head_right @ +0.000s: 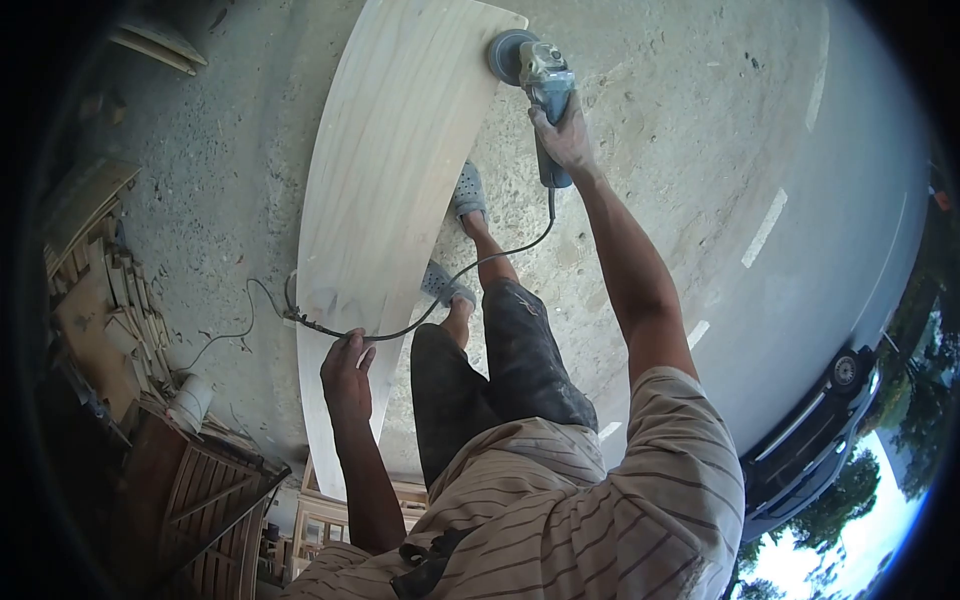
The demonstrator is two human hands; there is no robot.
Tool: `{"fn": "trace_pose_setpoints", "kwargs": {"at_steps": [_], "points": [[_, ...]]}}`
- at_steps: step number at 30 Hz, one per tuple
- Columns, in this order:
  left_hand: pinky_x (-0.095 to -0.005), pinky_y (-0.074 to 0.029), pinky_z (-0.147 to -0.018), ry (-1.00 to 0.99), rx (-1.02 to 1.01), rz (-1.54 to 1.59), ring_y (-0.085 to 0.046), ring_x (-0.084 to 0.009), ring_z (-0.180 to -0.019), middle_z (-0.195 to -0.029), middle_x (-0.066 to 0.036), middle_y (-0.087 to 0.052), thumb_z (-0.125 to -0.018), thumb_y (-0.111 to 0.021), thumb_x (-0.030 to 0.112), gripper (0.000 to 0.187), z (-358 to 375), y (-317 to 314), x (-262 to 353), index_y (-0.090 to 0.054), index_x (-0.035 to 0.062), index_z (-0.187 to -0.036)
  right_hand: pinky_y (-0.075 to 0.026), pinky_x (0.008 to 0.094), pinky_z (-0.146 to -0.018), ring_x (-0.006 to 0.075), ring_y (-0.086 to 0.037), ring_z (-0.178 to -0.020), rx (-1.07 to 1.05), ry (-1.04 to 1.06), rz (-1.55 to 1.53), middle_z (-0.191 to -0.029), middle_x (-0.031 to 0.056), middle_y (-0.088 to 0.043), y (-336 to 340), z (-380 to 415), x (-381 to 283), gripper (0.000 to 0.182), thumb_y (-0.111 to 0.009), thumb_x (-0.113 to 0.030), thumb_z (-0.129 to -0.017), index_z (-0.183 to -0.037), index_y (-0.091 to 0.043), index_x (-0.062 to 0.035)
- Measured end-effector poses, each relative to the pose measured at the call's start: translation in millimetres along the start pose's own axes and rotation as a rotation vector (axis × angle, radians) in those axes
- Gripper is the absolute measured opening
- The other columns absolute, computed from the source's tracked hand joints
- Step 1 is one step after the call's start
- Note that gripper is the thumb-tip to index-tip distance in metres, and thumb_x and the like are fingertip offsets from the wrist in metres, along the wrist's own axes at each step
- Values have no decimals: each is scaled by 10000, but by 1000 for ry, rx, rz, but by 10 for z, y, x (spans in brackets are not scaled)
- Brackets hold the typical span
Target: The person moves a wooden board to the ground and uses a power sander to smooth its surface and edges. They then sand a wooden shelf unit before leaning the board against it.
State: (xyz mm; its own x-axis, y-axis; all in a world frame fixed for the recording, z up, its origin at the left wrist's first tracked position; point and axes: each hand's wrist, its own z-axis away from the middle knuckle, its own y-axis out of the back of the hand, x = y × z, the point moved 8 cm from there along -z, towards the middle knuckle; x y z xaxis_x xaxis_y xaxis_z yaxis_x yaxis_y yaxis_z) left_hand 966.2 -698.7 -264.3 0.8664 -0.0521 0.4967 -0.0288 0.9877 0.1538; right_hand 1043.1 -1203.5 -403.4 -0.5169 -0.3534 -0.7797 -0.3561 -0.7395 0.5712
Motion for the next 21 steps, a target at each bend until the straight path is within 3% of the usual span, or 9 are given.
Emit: {"fn": "trace_pose_setpoints", "kwargs": {"at_steps": [10,12,21], "points": [[-331,-487,-961,-37,-24,-1,-618,-199,-1039,-1121,-108,-643,-945,-675,187,321,111,478,-454,-639,-51,-1157,-508,476,-833,414,-657,-957,-5,-44,102,-1050,280,-643,-376,661,251,645,-697,-398,-831,-1276,-456,2],[-371,-441,-982,-47,-75,9,-610,-176,-1046,-1125,-72,-641,-953,-655,163,284,115,589,-601,-637,-11,-1177,-509,486,-822,427,-662,-956,7,31,54,-1051,290,-648,-489,848,241,640,-683,-430,-828,-1254,-459,-8],[-358,-449,-970,-66,-90,35,-605,-172,-1043,-1136,-74,-647,-935,-686,156,290,242,1247,-1124,-654,-11,-1169,-506,508,-827,469,-654,-954,-39,23,188,-1018,295,-664,-872,1896,182,705,-673,-443,-816,-1313,-421,-11]]}}
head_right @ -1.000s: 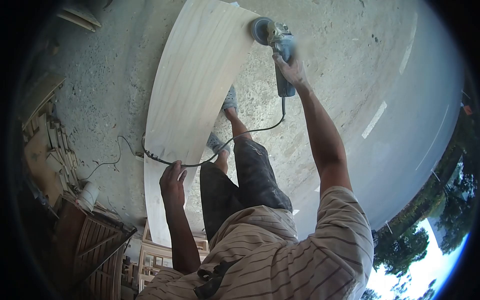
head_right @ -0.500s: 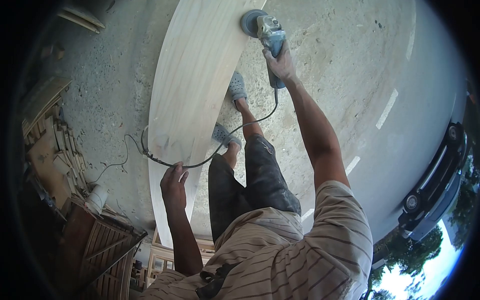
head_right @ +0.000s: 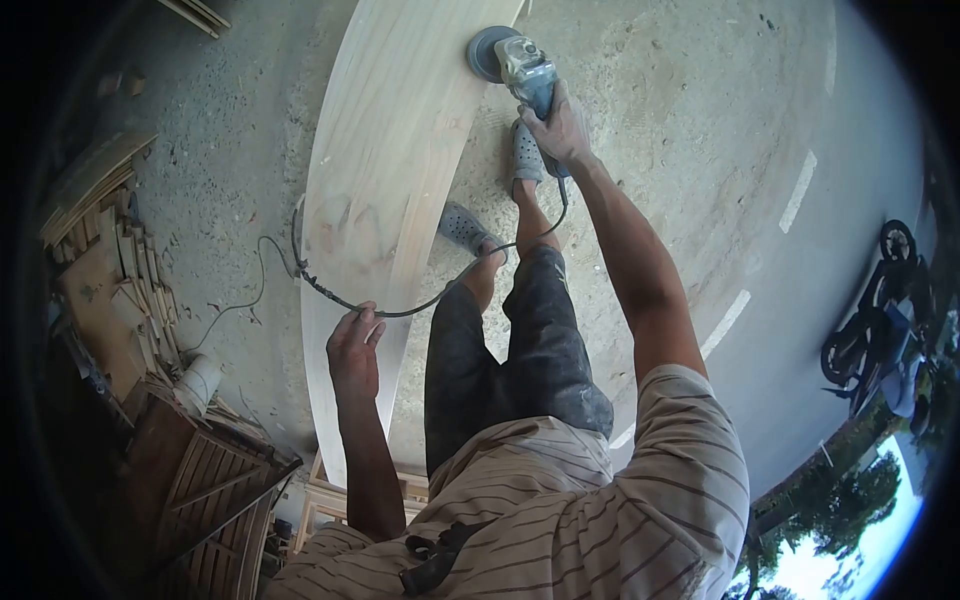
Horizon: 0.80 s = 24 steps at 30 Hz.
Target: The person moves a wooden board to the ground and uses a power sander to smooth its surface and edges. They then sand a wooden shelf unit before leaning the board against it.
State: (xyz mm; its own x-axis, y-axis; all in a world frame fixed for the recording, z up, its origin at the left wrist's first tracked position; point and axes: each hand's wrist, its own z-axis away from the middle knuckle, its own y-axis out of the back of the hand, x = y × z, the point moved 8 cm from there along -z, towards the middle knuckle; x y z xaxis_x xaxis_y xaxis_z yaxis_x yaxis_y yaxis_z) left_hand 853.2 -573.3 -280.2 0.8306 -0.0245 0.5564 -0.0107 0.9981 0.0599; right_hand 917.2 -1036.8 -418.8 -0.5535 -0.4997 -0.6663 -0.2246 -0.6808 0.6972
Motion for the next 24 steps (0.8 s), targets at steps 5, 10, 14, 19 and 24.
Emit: {"fn": "trace_pose_setpoints", "kwargs": {"at_steps": [5,10,14,19,24], "points": [[-357,-460,-966,9,0,-41,-606,-173,-1038,-1137,-85,-647,-931,-694,154,306,189,294,-260,-650,-25,-1175,-502,506,-850,471,-643,-1001,-89,-15,11,-1089,294,-654,-157,573,-57,742,-672,-456,-828,-1362,-400,-18],[-339,-476,-944,2,24,-19,-615,-166,-1020,-1119,-88,-653,-924,-703,146,308,354,558,-572,-652,-36,-1168,-502,524,-804,482,-651,-917,-123,76,60,-984,290,-677,-397,1014,-94,665,-665,-431,-829,-1302,-429,-27],[-319,-493,-914,-53,17,-34,-620,-148,-988,-1076,-71,-667,-923,-700,115,256,523,787,-808,-674,-27,-1135,-504,524,-799,479,-654,-911,-126,102,97,-976,288,-680,-579,1405,-70,649,-660,-433,-836,-1293,-434,-31],[-303,-497,-884,-112,51,17,-614,-132,-956,-1025,-50,-674,-918,-702,89,217,792,1295,-1205,-694,-27,-1102,-504,522,-807,477,-652,-926,-163,145,77,-987,289,-679,-823,2001,-58,634,-659,-432,-841,-1279,-440,-29],[-291,-496,-877,-100,129,-3,-603,-126,-940,-1002,-46,-666,-908,-709,80,219,1126,1854,-1657,-699,-41,-1090,-506,519,-816,477,-650,-941,-228,155,143,-1011,282,-678,-1150,2659,-50,626,-672,-414,-846,-1272,-437,-19]]}}
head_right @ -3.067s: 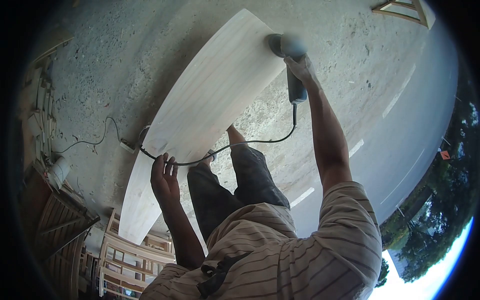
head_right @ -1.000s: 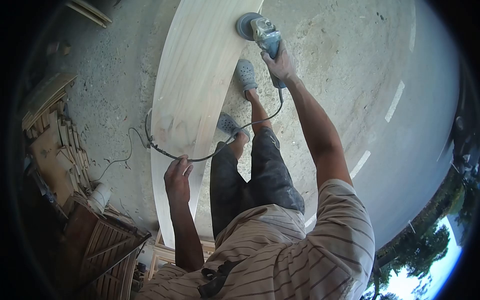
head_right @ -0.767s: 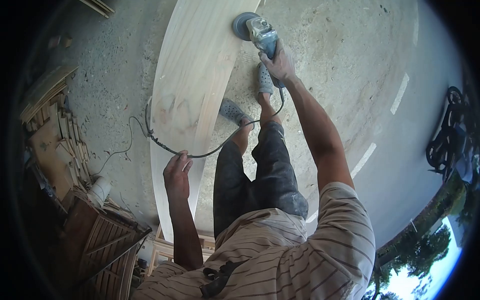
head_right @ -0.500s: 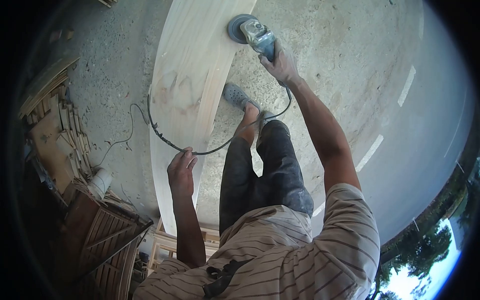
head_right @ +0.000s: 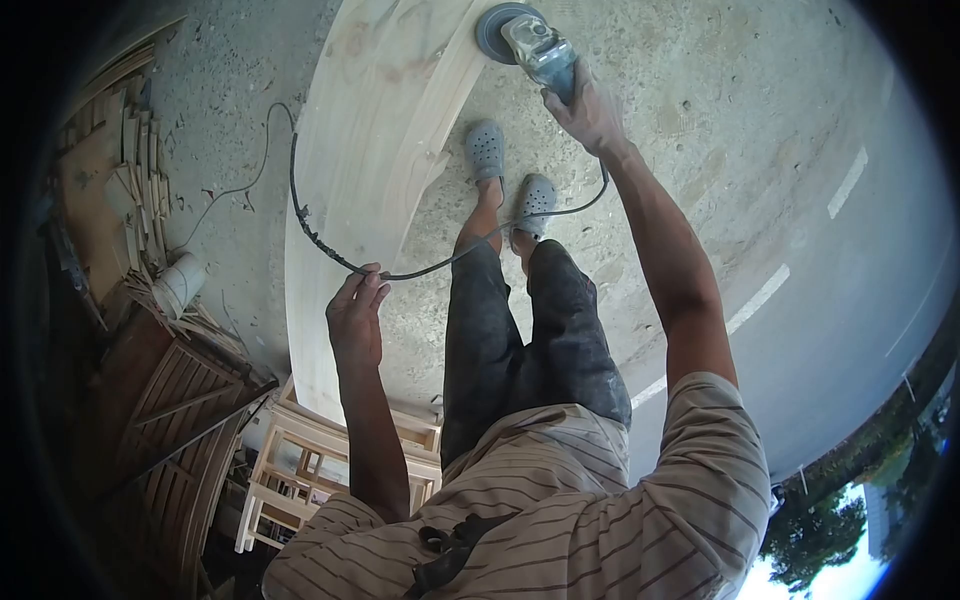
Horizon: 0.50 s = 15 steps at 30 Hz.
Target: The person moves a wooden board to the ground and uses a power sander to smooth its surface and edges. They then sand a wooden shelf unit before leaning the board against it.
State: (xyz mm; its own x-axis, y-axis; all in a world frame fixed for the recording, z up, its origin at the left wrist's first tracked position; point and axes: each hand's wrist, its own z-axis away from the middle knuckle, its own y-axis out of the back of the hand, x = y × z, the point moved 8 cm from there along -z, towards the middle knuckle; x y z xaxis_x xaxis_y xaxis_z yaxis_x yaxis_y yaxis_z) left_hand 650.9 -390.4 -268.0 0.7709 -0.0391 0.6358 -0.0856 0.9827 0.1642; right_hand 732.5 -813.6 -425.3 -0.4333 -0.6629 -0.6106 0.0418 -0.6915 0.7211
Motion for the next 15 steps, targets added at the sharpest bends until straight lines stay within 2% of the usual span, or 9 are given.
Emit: {"fn": "trace_pose_setpoints", "kwargs": {"at_steps": [7,9,15], "points": [[-280,-494,-888,27,18,3,-603,-132,-960,-1022,-48,-663,-898,-714,79,228,380,857,-504,-702,-45,-1089,-512,522,-802,471,-653,-921,-76,66,69,-999,276,-674,-670,835,-493,647,-675,-413,-853,-1304,-421,-23],[-321,-512,-915,9,-10,-12,-638,-156,-993,-1071,-79,-673,-928,-681,68,232,413,1104,-637,-682,-32,-1138,-514,520,-796,470,-654,-913,-67,76,70,-991,272,-676,-834,1092,-614,652,-675,-411,-853,-1309,-416,-23],[-317,-500,-907,-48,-77,-14,-633,-153,-986,-1074,-68,-672,-926,-682,68,232,512,1794,-963,-684,-36,-1133,-512,520,-783,469,-654,-911,-76,45,78,-997,270,-675,-1332,1812,-845,630,-680,-394,-841,-1281,-420,-25]]}}
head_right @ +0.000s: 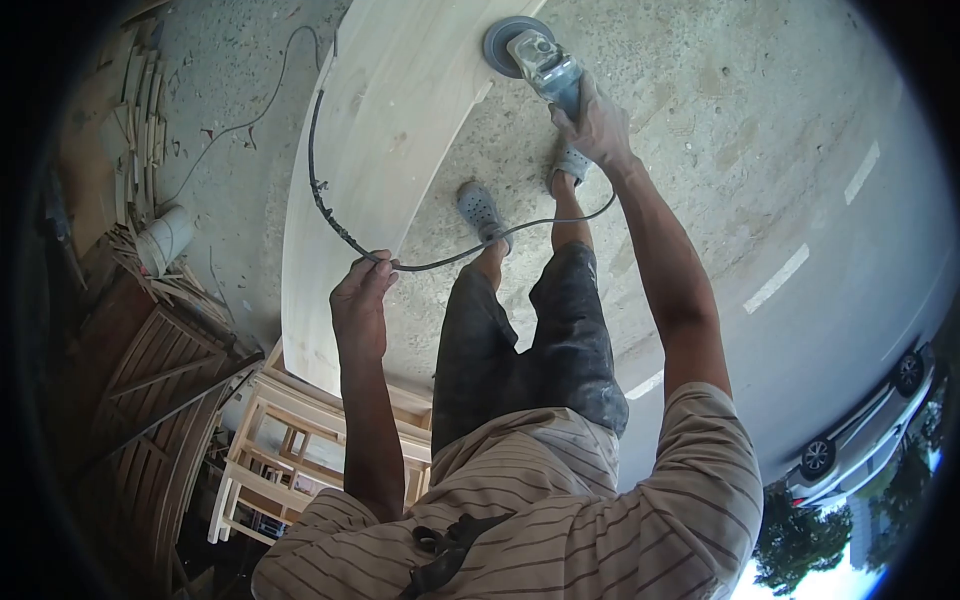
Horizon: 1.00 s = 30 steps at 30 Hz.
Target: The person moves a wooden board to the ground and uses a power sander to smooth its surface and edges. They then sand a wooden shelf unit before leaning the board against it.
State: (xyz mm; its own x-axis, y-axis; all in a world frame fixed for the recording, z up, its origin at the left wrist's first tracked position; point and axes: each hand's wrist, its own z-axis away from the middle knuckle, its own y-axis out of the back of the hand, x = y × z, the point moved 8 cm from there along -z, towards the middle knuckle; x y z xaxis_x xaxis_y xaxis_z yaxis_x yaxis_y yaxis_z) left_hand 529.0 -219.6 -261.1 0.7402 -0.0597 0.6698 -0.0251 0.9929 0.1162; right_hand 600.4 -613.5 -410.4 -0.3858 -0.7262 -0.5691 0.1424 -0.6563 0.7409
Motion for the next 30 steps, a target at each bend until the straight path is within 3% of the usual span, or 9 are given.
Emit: {"fn": "trace_pose_setpoints", "kwargs": {"at_steps": [3,8,11,17,18,23,28,29,30], "points": [[-265,-482,-906,18,-13,28,-605,-126,-986,-1056,-59,-658,-889,-711,35,216,90,309,-216,-708,-44,-1090,-511,521,-784,471,-650,-924,-5,13,13,-1004,277,-670,-332,392,-123,620,-684,-387,-833,-1267,-424,-28],[-264,-477,-912,55,-30,6,-604,-123,-992,-1058,-51,-659,-888,-716,39,215,241,770,-525,-711,-36,-1089,-516,516,-783,468,-646,-935,-50,-34,34,-1040,263,-658,-733,951,-325,663,-693,-387,-812,-1300,-421,-30],[-262,-478,-910,59,-24,3,-603,-121,-993,-1057,-48,-662,-886,-718,39,210,337,996,-652,-715,-31,-1084,-522,523,-781,437,-648,-948,-145,12,6,-1122,212,-632,-970,1282,-534,680,-696,-374,-795,-1330,-440,-44],[-257,-491,-889,30,1,-4,-606,-119,-986,-1053,-49,-666,-883,-715,37,205,588,1399,-884,-718,-26,-1079,-536,499,-795,388,-633,-1045,-222,207,59,-1197,199,-594,-1428,1947,-994,758,-681,-382,-810,-1421,-396,-35],[-257,-494,-881,42,22,9,-607,-119,-981,-1052,-50,-667,-884,-711,34,203,667,1471,-929,-718,-26,-1078,-543,494,-792,400,-650,-1007,-171,282,37,-1184,222,-609,-1461,2071,-1031,772,-689,-399,-804,-1414,-401,-24],[-321,-509,-907,-6,71,-32,-623,-145,-991,-1073,-85,-674,-926,-685,124,275,964,1869,-1201,-684,-43,-1145,-541,503,-756,448,-665,-895,-146,88,-109,-1076,272,-649,-1393,2502,-1047,728,-713,-386,-797,-1361,-439,-16],[-318,-507,-907,-27,93,8,-628,-154,-993,-1076,-84,-675,-911,-709,153,306,956,1911,-1544,-687,-28,-1157,-520,497,-781,459,-657,-907,74,29,-174,-998,276,-673,-1185,2068,-743,664,-716,-360,-804,-1315,-460,-22],[-273,-491,-900,19,103,50,-615,-127,-996,-1053,-53,-667,-892,-715,63,231,925,1840,-1567,-714,-26,-1106,-516,497,-788,457,-659,-908,146,13,-189,-986,275,-675,-1114,1856,-670,657,-716,-373,-801,-1294,-467,-17],[-273,-491,-900,24,101,50,-615,-127,-996,-1053,-53,-667,-892,-715,63,231,890,1786,-1624,-714,-26,-1106,-513,497,-796,455,-661,-910,201,-15,-201,-975,273,-677,-1070,1727,-567,650,-716,-386,-799,-1272,-473,-13]]}}
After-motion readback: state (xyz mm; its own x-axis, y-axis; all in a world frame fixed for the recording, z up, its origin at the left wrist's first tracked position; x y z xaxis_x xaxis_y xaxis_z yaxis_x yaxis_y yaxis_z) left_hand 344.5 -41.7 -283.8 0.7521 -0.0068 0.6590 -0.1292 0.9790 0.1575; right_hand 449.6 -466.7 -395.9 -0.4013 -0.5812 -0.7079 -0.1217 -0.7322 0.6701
